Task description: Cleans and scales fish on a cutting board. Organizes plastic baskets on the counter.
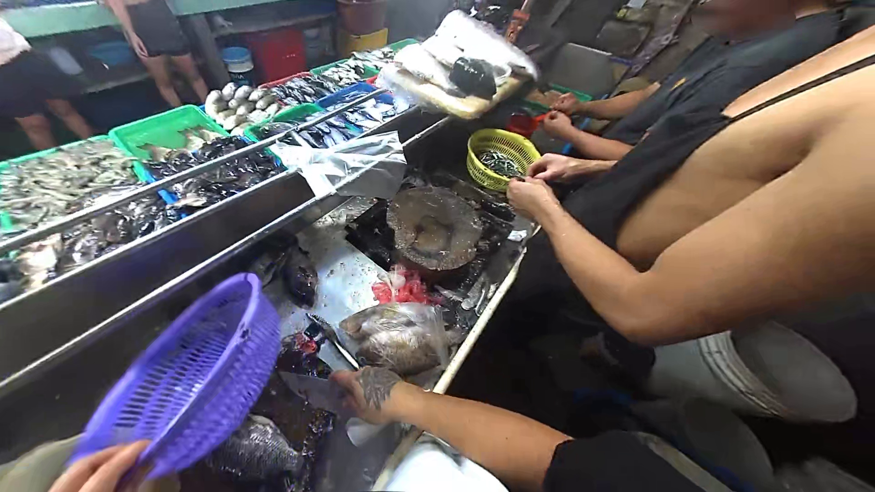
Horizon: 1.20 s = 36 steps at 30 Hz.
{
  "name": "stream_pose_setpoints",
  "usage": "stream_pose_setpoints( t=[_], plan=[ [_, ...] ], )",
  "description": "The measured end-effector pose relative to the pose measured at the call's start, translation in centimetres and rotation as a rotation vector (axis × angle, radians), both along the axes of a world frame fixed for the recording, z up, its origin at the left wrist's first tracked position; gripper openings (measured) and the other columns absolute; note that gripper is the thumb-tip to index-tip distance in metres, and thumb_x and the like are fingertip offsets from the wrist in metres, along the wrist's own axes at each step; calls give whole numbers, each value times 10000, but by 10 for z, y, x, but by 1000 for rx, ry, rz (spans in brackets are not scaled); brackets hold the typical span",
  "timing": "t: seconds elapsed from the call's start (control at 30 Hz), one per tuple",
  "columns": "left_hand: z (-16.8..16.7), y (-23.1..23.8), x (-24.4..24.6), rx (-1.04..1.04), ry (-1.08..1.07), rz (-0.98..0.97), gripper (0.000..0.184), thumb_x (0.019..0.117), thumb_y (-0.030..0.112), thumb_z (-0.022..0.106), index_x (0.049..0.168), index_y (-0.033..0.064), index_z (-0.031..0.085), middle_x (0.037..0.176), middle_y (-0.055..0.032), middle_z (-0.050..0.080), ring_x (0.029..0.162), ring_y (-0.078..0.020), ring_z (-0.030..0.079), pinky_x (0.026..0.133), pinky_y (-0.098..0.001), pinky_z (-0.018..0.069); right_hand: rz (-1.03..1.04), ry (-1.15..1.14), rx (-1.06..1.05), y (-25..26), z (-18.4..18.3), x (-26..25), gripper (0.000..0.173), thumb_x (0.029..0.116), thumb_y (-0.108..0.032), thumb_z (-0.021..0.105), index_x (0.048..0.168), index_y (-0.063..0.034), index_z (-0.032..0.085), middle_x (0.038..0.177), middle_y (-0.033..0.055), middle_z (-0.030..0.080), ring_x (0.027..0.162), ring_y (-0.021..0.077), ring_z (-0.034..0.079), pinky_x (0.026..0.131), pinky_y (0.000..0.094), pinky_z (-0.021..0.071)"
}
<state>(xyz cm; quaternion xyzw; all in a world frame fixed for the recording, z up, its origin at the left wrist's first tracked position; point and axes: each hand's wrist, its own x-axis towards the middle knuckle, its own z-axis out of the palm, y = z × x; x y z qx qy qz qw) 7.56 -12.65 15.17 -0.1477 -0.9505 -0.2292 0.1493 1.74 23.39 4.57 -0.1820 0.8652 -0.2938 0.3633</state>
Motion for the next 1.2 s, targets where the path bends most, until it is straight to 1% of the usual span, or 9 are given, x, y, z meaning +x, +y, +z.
stream_pose_setpoints(
  t=[0.13,0.23,0.4,0.5,0.6,0.73,0.87,1.0,1.2],
  plan=[
    [-61,-3,-37,-250,48,162,253,942,37,556,1113,40,743,1073,-267,685,1040,-470,661,852,-629,520,-7,0,7,4,2,2,508,1049,-223,550,1545,-208,442,1323,173,667,1192,380,660,1002,643,505],
    [-96,9,-41,-329,114,208,310,873,-8,558,1114,60,742,1049,-252,688,1003,-483,657,778,-654,490,5,-10,-16,6,0,2,504,1052,-210,550,1543,-178,444,1358,169,649,1231,365,642,1039,614,493],
    [-101,3,-36,-291,84,197,311,919,10,491,1100,55,741,1048,-253,677,1001,-489,646,810,-645,493,37,-17,-2,4,-4,1,489,1055,-221,543,1531,-176,444,1335,165,659,1216,359,650,1022,609,504],
    [-88,2,-35,-240,76,135,314,979,235,551,1157,30,708,1122,-296,652,1078,-518,620,917,-670,479,7,-8,-7,7,-4,-1,499,1054,-225,545,1540,-185,439,1342,168,655,1221,359,647,1034,610,496],
    [-63,16,-20,-222,38,373,828,826,499,726,1445,-11,520,1381,-375,519,1296,-575,489,1100,-688,371,-34,4,31,12,0,4,537,1040,-256,565,1561,-229,436,1346,190,658,1217,382,650,1043,627,486],
    [-58,1,0,-163,-313,947,1151,704,424,920,1563,-43,313,1538,-368,361,1441,-553,331,1168,-703,273,9,73,-12,8,-17,6,562,1038,-263,574,1569,-156,428,1382,182,638,1218,353,656,1062,587,493],
    [-89,-33,23,-169,-606,880,709,857,374,816,1453,97,549,1287,-217,664,1272,-456,567,1101,-794,265,29,77,21,7,-14,3,552,1047,-263,577,1567,-153,424,1304,210,666,1073,384,706,939,622,551],
    [-97,-39,40,-282,-448,874,280,956,132,659,1225,184,713,1128,-101,727,1122,-332,659,1016,-659,413,41,60,26,8,-18,-1,536,1045,-245,577,1556,-169,435,1235,196,693,1006,358,720,899,592,570],
    [-94,-42,84,-370,-450,866,224,919,64,655,1089,174,752,1036,-74,740,1034,-301,683,962,-618,446,25,9,-3,11,-20,-6,529,1048,-231,575,1555,-178,432,1182,194,699,884,335,728,797,558,599]
  ],
)
